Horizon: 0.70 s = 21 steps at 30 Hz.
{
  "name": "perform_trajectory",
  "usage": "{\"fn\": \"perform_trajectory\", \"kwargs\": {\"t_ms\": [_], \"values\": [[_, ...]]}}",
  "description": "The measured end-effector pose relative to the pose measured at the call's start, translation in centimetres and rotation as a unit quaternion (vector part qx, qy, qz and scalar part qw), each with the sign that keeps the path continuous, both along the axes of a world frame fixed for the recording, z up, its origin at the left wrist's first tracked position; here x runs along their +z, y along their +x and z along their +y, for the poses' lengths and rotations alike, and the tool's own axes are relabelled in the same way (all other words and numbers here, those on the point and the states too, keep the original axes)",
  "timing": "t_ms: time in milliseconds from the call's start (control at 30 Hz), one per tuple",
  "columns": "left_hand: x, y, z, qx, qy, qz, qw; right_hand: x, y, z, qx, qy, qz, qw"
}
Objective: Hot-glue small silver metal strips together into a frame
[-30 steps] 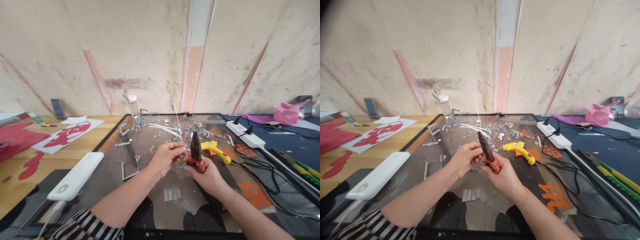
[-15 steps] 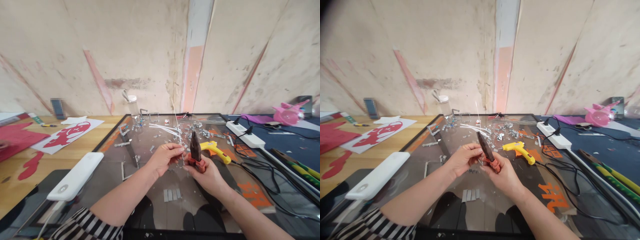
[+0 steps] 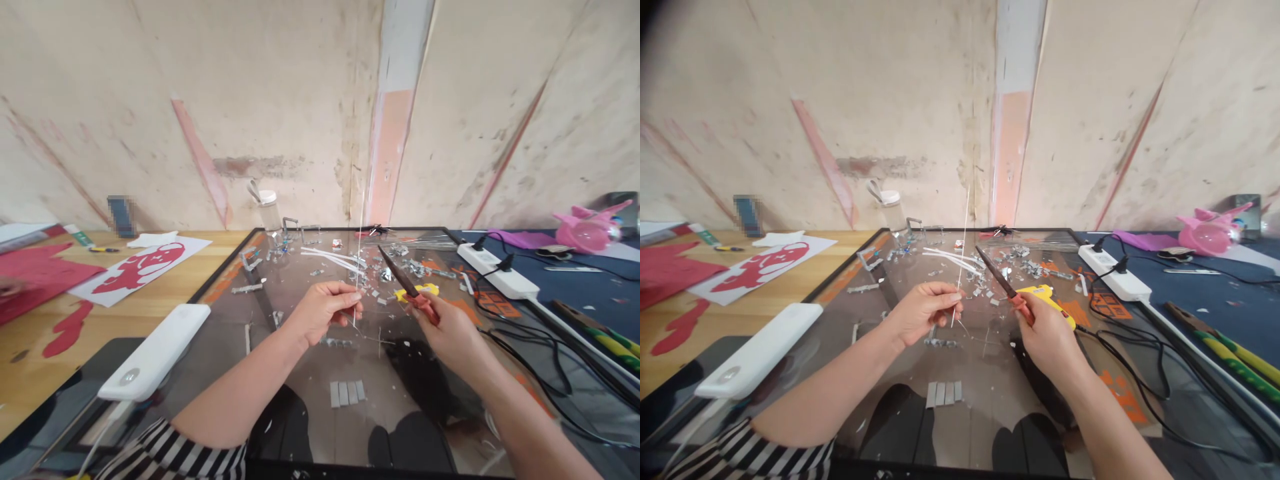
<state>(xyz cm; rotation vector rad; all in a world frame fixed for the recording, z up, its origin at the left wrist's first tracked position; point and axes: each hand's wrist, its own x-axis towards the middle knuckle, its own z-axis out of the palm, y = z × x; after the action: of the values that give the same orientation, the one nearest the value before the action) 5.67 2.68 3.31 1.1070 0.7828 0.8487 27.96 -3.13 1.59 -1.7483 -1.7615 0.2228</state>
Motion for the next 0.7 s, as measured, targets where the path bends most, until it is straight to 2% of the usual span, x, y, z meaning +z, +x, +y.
{"fn": "perform_trajectory", "kwargs": {"t_ms": [167, 367, 700], "values": [[-0.2, -0.3, 0.3, -0.011, -0.006, 0.004, 1.000, 0.4, 0.4, -0.3, 0.000, 0.053, -0.175, 0.983], [-0.1, -0.4, 0.6, -0.006, -0.009, 0.007, 1.000, 0.4, 0.9, -0.8, -0.034, 0.085, -0.310, 0.946], [-0.4, -0.9, 1.3, -0.003, 0.012, 0.005, 1.000, 1.1, 0.5, -1.6, -0.042, 0.071, -0.312, 0.946]]}}
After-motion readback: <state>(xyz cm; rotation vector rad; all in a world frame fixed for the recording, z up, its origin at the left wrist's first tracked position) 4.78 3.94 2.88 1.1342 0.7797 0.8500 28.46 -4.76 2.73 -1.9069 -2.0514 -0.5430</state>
